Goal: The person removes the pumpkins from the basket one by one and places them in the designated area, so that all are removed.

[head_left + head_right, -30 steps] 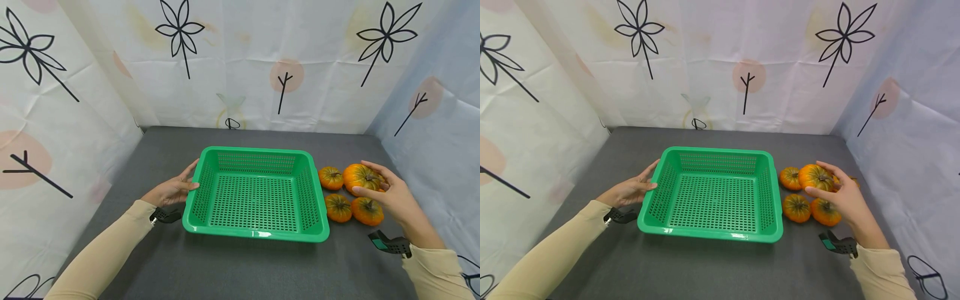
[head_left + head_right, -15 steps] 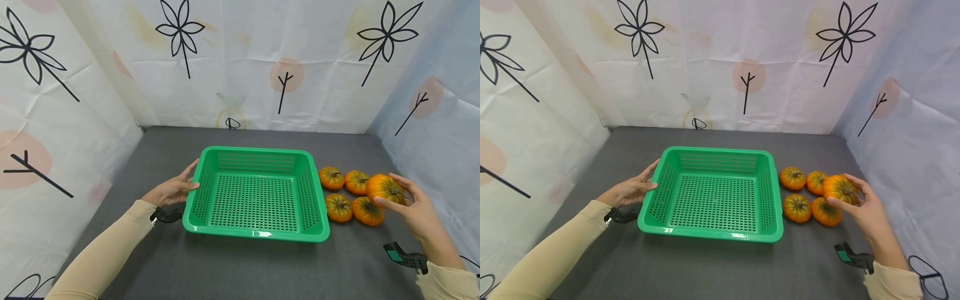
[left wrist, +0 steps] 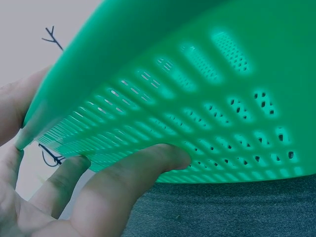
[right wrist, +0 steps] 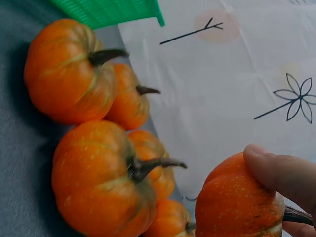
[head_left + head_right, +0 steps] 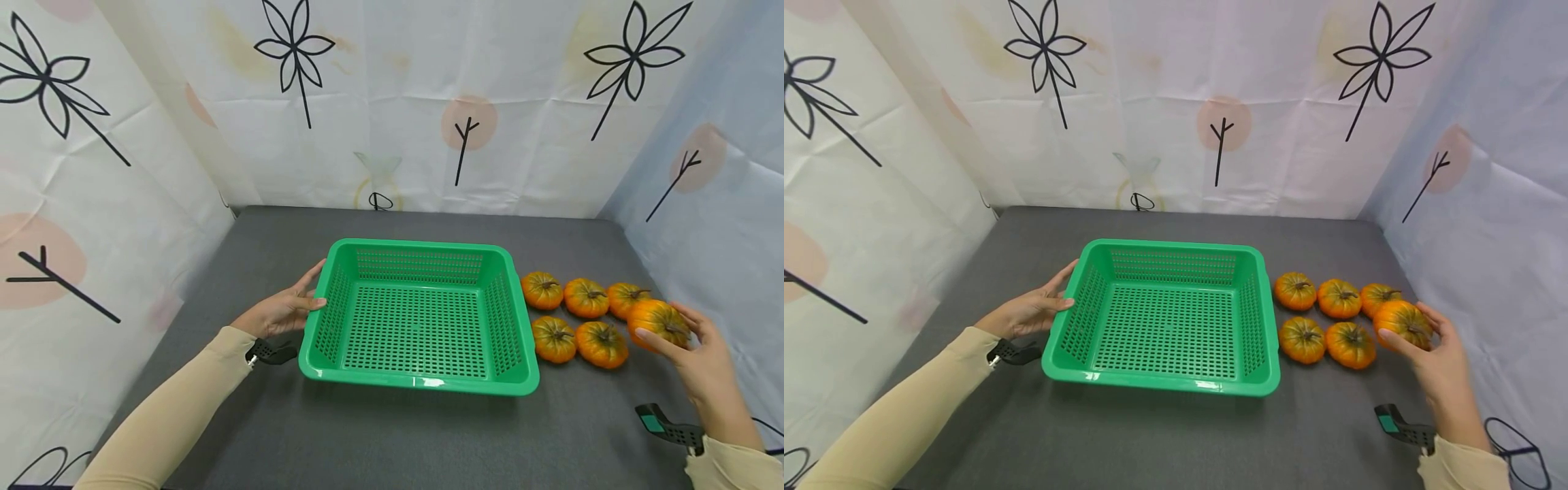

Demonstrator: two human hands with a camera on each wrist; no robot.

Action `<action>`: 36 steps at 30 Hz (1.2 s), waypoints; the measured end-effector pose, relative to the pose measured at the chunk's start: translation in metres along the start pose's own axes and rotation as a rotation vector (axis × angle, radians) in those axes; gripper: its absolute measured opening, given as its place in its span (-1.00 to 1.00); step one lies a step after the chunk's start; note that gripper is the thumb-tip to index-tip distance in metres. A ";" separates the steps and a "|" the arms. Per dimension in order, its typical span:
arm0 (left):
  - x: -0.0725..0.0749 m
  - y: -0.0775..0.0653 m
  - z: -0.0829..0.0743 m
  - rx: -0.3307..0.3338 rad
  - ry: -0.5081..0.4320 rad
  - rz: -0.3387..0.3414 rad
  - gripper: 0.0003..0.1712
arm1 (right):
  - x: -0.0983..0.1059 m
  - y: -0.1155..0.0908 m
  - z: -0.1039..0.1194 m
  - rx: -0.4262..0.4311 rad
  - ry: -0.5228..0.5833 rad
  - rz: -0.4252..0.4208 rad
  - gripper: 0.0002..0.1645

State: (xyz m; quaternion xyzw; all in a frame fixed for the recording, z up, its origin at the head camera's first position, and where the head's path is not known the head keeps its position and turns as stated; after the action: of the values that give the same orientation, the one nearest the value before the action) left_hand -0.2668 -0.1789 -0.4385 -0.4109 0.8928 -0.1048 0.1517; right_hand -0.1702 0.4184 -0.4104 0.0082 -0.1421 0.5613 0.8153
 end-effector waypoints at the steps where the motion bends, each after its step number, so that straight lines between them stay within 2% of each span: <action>1: 0.000 0.000 0.000 0.001 0.003 -0.003 0.07 | 0.003 0.001 -0.003 -0.010 -0.009 -0.015 -0.01; 5: 0.001 0.000 0.000 0.003 0.017 -0.010 0.07 | 0.010 0.008 -0.013 -0.043 -0.063 -0.070 0.02; 13: 0.000 0.001 0.000 0.005 0.009 -0.004 0.06 | 0.014 0.019 -0.032 -0.089 -0.135 -0.093 0.05; 25: 0.001 0.001 0.000 -0.001 0.028 -0.008 0.06 | 0.011 0.027 -0.050 -0.121 -0.165 -0.045 0.06; 36: 0.002 0.001 0.002 0.002 0.029 -0.015 0.06 | 0.007 0.031 -0.054 -0.155 -0.202 -0.010 0.11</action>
State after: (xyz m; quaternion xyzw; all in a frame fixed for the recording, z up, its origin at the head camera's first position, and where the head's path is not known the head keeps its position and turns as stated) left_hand -0.2682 -0.1797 -0.4412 -0.4157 0.8918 -0.1129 0.1384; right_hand -0.1843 0.4459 -0.4645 0.0022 -0.2665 0.5410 0.7977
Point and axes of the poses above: each hand's wrist, its own y-axis towards the middle knuckle, its own x-axis out of the back of the hand, z = x × y, the point moved 9 cm from there along y, towards the middle knuckle, and after that the axes turned 14 degrees about y, right-handed, at the moved point
